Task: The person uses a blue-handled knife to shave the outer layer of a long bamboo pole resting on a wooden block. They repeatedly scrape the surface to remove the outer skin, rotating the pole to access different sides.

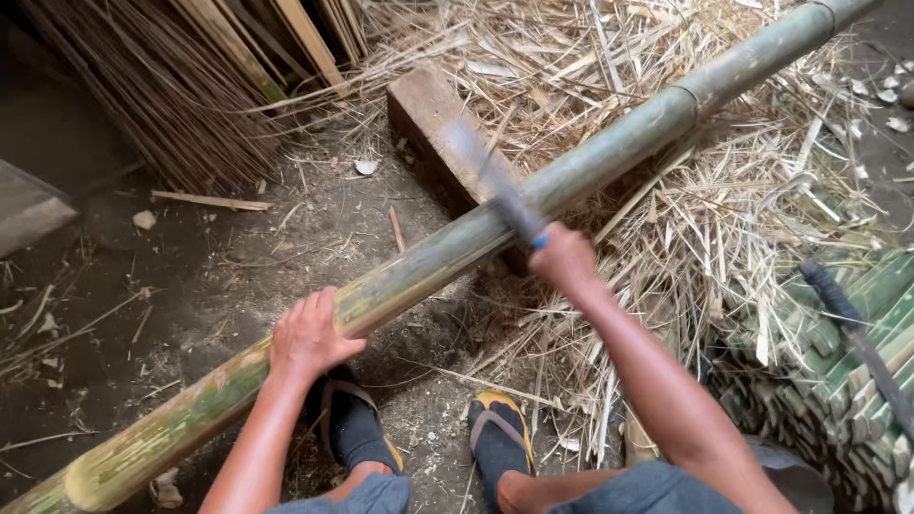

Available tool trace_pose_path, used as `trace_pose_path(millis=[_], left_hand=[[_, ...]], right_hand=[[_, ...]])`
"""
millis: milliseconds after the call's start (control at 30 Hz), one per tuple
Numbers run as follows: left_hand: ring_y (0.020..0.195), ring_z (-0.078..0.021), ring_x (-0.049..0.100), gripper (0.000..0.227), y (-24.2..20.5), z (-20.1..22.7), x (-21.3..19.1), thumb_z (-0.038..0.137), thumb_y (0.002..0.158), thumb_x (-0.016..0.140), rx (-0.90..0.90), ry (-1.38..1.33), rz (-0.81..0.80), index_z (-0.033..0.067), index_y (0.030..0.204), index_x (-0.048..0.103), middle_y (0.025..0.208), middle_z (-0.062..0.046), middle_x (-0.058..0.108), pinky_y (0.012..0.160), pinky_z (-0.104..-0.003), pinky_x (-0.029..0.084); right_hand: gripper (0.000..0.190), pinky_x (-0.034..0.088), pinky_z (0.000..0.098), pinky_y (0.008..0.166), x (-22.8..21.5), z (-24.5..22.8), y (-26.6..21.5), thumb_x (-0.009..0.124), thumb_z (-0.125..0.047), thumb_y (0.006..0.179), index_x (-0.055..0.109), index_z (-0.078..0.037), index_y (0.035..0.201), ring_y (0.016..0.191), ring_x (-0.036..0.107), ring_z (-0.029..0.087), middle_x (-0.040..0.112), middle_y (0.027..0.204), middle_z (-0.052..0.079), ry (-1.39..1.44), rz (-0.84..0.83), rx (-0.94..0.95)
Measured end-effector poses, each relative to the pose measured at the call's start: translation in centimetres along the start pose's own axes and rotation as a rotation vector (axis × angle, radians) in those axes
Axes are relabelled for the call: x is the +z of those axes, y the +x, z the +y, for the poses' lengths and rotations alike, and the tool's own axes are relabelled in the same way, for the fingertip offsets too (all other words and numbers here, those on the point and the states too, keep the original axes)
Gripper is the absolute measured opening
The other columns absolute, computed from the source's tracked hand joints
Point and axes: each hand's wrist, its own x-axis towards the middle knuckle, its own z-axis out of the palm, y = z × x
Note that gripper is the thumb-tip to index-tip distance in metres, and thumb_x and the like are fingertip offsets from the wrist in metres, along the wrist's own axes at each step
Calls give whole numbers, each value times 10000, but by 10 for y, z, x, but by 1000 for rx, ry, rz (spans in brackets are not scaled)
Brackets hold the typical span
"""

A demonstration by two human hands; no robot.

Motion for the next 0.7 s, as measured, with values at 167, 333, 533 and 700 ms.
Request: trace_pose_path(millis=[167, 333, 533, 700], left_hand=[[1119, -322, 636, 903, 6, -6, -2, 546, 563, 854, 3, -31, 8, 122, 1293, 532, 1180, -121, 651, 945, -468, 530], [1137, -294, 639, 943, 22, -17, 2, 592, 555, 813, -40, -54, -129, 155, 1335, 513, 1215, -106, 646, 947, -459, 538], [1168, -238, 637, 974, 27, -16, 6, 682, 603, 783, -57, 58, -187, 151, 1370, 503, 1249, -61, 645, 931, -447, 542], [1182, -204, 655, 1004, 34, -22, 6, 715, 615, 741, -125, 30, -325, 166, 1419, 495, 1282, -51, 655, 915, -377, 594]], right_hand=[[197, 610, 447, 505, -13, -7, -1, 551, -119, 878, 658, 36, 934, 589, 719, 306, 700, 707, 175, -40, 52, 63], [223, 621, 461, 627, 59, -32, -56, 615, -118, 763, 608, -28, 967, 686, 737, 317, 713, 779, 158, -360, -23, -461], [294, 547, 401, 472, -45, 41, 44, 487, -128, 968, 695, 78, 935, 582, 684, 245, 656, 675, 143, 178, 47, 70], [179, 569, 333, 437, 10, -11, -16, 601, -81, 849, 593, 22, 994, 566, 704, 215, 685, 699, 131, -97, -45, -150]])
